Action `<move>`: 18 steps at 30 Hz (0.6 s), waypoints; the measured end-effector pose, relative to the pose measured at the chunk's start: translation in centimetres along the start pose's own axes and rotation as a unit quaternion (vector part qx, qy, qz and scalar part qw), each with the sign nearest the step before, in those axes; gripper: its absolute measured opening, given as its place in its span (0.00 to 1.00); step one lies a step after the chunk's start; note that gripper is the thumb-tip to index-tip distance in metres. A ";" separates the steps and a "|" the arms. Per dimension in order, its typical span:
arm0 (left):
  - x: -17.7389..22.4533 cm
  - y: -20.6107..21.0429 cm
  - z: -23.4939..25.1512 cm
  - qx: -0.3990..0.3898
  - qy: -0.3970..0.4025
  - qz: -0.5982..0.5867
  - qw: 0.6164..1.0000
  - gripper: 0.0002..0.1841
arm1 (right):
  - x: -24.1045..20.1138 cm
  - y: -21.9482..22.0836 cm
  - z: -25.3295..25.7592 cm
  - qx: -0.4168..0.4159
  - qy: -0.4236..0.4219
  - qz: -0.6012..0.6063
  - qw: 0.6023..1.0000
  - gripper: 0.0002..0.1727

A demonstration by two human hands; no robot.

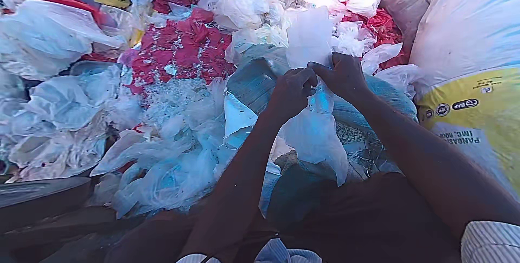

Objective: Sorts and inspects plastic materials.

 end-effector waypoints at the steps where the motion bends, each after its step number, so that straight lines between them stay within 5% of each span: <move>1: 0.0 -0.2 -0.1 0.013 0.001 -0.012 1.000 0.06 | 0.0 0.0 0.1 0.002 -0.003 -0.005 1.000 0.25; 7: -0.2 -0.8 -0.2 0.030 -0.029 -0.006 0.999 0.06 | 0.7 0.9 1.0 -0.018 0.019 0.038 0.999 0.27; 10: -0.8 -2.2 -0.4 0.069 -0.037 -0.020 0.997 0.05 | 0.9 1.5 1.2 -0.039 0.035 0.197 0.979 0.24; 13: -1.9 -4.6 -1.0 0.149 -0.035 -0.026 0.988 0.04 | -0.3 2.5 -0.1 -0.146 0.044 0.366 0.918 0.20; 18: -3.5 -7.5 -1.8 0.266 -0.036 -0.080 0.960 0.02 | -2.1 4.8 -2.1 -0.304 -0.021 0.253 0.918 0.55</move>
Point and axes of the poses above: each hand's wrist, its own z-axis towards the middle knuckle, its own y-axis out of the palm, x = y × z, the point moved 9 cm from there along z, towards the middle knuckle, and after that the axes turned 10 degrees about -z, right-handed, at the moved point
